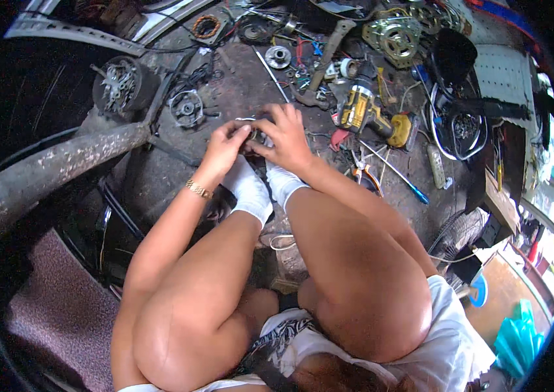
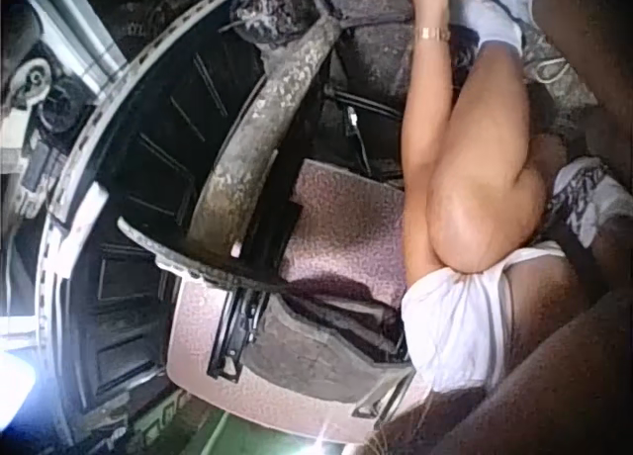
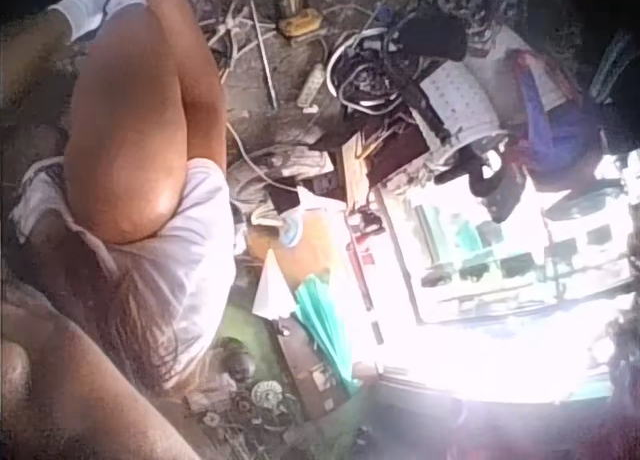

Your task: The person works on small mechanical components, using a screwdriver, a hammer, and pliers to disassemble or adjust parts of a motor assembly while sitting on the floor among various tools and machine parts.

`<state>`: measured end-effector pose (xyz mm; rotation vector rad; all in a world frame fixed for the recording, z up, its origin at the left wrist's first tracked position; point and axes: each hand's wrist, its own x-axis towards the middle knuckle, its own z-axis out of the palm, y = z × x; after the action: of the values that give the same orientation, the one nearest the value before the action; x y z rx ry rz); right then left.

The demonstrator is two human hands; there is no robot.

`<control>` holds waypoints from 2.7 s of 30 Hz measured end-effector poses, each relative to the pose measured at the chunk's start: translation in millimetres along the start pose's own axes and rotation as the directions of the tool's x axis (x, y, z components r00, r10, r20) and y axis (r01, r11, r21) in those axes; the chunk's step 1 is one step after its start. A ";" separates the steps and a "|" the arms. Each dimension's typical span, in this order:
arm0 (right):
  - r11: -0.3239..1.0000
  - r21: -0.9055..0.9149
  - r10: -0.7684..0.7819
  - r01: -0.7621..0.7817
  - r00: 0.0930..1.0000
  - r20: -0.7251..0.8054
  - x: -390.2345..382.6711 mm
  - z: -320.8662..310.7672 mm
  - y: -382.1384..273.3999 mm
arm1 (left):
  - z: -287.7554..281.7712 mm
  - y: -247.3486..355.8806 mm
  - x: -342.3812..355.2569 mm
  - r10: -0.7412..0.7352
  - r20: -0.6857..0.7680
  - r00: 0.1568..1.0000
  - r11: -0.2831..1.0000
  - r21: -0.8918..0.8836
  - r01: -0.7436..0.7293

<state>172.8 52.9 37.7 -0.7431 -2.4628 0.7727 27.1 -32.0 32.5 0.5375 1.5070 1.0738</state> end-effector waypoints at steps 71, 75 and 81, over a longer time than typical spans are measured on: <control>0.839 -0.090 0.533 -0.537 0.844 -0.064 -198.7 -111.0 82.4 | -14.4 207.8 -38.2 0.124 0.166 0.978 0.927 -0.371 -0.055; 0.761 -0.157 0.619 -0.629 0.777 -0.111 -235.7 -116.5 99.7 | 7.6 276.6 -71.6 0.191 0.210 0.959 0.884 -0.462 -0.075; 0.707 -0.183 0.668 -0.683 0.730 -0.145 -264.4 -118.6 114.3 | 10.4 397.4 -139.0 0.725 -0.138 0.675 0.631 -0.261 -0.731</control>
<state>478.1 16.9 -12.3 -1.7983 -2.2094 0.6825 -19.9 47.1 443.5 0.9700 1.0964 1.9119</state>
